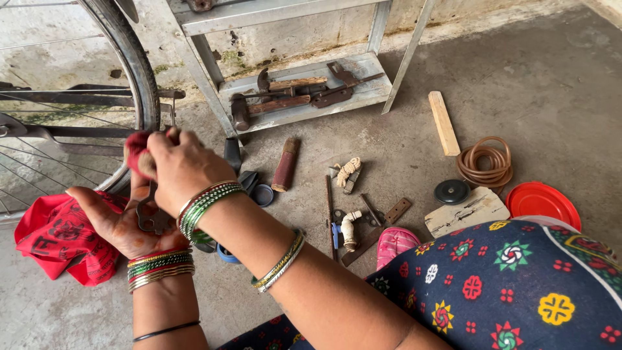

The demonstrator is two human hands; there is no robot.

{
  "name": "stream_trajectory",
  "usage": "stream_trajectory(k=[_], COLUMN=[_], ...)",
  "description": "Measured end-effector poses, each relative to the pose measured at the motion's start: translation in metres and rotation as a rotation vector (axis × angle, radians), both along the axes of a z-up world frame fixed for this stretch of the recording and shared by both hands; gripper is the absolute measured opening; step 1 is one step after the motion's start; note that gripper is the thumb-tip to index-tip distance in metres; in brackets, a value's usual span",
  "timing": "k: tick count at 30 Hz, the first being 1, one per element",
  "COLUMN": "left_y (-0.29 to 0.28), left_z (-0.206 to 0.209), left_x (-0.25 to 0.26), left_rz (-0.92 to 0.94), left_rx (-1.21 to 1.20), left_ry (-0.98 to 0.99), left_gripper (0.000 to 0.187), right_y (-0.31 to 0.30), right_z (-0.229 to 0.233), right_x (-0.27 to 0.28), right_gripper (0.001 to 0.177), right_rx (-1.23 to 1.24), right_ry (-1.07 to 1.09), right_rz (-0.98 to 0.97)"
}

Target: The person sits on the floor and handles a bicycle chain, wiping it with a red cloth. They then pick up a bicycle sprocket and wipe it with the same cloth before placing it on a nearby metal shelf.

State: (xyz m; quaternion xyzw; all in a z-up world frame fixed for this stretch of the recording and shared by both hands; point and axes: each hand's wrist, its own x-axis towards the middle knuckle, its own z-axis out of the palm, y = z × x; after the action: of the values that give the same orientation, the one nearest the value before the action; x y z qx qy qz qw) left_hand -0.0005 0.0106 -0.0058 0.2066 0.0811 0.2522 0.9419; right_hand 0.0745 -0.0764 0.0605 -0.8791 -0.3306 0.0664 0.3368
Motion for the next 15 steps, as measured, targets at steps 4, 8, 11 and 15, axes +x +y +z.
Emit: stream_trajectory(k=[4, 8, 11, 15], left_y=[0.012, 0.017, 0.021, 0.004], left_z=[-0.018, -0.025, -0.025, -0.007], left_x=[0.005, 0.001, 0.004, 0.002], left_rz=[0.013, 0.009, 0.034, -0.152], left_rx=[0.158, 0.075, 0.130, -0.548], left_ry=[0.026, 0.016, -0.081, -0.298], left_gripper=[0.096, 0.086, 0.095, 0.114], right_y=[0.008, 0.014, 0.010, 0.001], right_z=[-0.006, -0.008, -0.007, -0.005], right_x=[-0.012, -0.019, -0.013, -0.011], right_gripper=[0.057, 0.051, 0.033, 0.040], right_rx=[-0.131, -0.167, -0.005, 0.210], right_ry=[0.100, 0.138, 0.045, -0.103], right_rz=[0.193, 0.312, 0.205, -0.030])
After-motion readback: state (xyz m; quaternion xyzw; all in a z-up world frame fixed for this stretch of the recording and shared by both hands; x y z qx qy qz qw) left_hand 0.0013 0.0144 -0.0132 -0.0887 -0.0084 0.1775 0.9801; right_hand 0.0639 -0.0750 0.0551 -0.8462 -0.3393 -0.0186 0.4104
